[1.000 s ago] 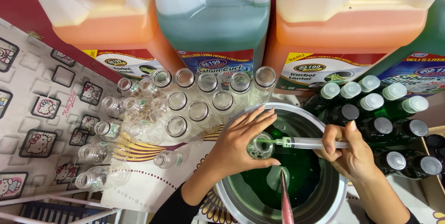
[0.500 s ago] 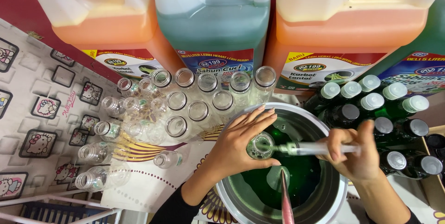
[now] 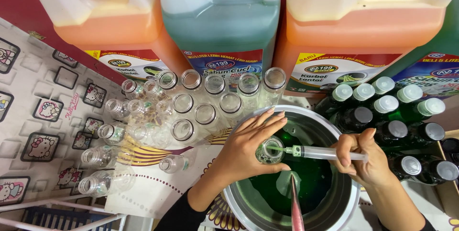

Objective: Filling small glass jars with green liquid using a plastic syringe

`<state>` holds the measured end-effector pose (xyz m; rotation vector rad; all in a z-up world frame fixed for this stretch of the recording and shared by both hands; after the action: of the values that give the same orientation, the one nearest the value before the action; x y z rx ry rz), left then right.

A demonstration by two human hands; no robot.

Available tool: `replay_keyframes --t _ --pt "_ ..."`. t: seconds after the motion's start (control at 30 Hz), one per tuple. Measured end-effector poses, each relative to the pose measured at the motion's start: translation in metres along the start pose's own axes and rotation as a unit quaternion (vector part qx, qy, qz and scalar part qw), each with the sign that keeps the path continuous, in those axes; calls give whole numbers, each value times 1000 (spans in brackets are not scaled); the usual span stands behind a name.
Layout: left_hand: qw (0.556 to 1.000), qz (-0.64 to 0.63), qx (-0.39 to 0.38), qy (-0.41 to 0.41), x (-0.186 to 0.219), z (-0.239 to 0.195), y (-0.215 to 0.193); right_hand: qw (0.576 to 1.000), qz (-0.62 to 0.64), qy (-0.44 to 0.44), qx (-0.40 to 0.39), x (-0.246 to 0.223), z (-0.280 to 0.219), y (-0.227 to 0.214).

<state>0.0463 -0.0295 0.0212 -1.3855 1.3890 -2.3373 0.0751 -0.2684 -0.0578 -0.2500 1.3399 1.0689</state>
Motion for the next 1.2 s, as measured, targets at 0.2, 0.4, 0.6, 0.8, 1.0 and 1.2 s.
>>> replay_keyframes --t 0.2,0.4,0.6,0.8,1.0,1.2 --pt "1000 17 1 4 1 0 1 995 -30 -19 89 4 -8 -9" --pt "1000 16 -3 -3 1 -1 1 993 -42 -72 78 -8 -3 2" --pt "999 48 10 6 1 -4 5 991 -46 -100 83 -26 8 25" --pt "1000 9 8 12 6 -5 1 968 -58 -165 180 -31 6 19" --pt "999 26 25 15 7 -6 3 915 -158 -226 295 -51 -11 19" --pt "999 27 22 9 6 -5 4 872 -150 -316 343 -59 -33 23"
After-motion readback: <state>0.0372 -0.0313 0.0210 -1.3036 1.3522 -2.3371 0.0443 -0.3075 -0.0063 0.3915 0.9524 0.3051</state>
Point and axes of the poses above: each hand's wrist, its own z-axis towards the middle knuckle, its own y-axis out of the palm, x = y × z, the point moved 6 cm from there along z, towards the middle knuckle, and after that the axes turned 15 degrees about -x, right-handed, at the moved point
